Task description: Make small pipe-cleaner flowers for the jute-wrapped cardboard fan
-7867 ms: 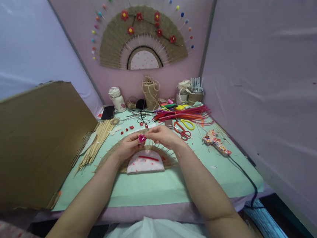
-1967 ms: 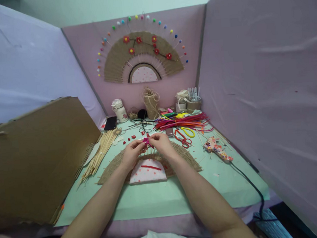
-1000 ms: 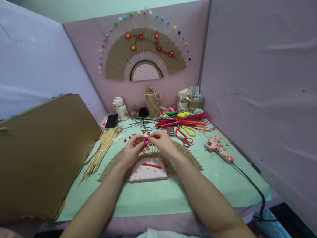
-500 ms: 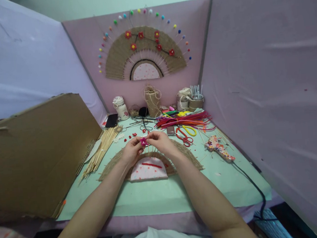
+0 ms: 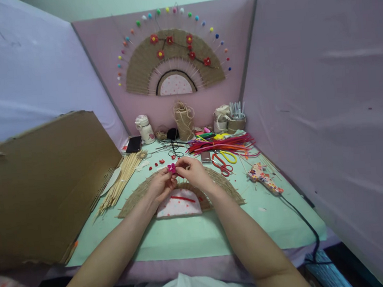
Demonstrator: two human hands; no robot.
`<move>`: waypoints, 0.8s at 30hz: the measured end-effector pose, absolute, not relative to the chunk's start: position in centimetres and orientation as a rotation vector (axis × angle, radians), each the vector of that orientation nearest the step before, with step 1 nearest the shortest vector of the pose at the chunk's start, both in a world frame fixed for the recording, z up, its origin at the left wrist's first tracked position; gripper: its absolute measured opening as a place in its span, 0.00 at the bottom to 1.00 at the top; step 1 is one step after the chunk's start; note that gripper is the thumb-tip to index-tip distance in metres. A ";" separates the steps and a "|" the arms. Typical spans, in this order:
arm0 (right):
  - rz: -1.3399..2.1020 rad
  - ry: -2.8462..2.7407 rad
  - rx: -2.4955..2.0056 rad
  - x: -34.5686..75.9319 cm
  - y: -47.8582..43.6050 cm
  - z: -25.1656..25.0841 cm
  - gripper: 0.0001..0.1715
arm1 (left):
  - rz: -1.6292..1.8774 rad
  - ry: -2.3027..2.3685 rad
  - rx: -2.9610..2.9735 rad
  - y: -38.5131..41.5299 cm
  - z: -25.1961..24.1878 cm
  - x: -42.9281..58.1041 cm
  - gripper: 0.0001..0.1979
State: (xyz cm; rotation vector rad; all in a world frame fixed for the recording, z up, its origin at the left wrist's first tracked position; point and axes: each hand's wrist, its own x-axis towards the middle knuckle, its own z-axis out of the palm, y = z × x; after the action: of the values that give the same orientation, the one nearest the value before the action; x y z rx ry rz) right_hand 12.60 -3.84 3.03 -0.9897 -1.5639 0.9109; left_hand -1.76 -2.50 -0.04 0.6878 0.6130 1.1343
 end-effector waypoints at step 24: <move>0.477 -1.892 -0.972 13.4 -4.0 3.2 0.02 | 1.034 0.660 0.867 -2.7 0.2 -2.0 0.15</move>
State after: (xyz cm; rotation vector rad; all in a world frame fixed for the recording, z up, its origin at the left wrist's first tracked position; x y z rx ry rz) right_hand 13.40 -3.96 3.19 -0.9721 -1.8918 0.4769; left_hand -2.01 -2.70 0.24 0.8668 0.6598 1.0343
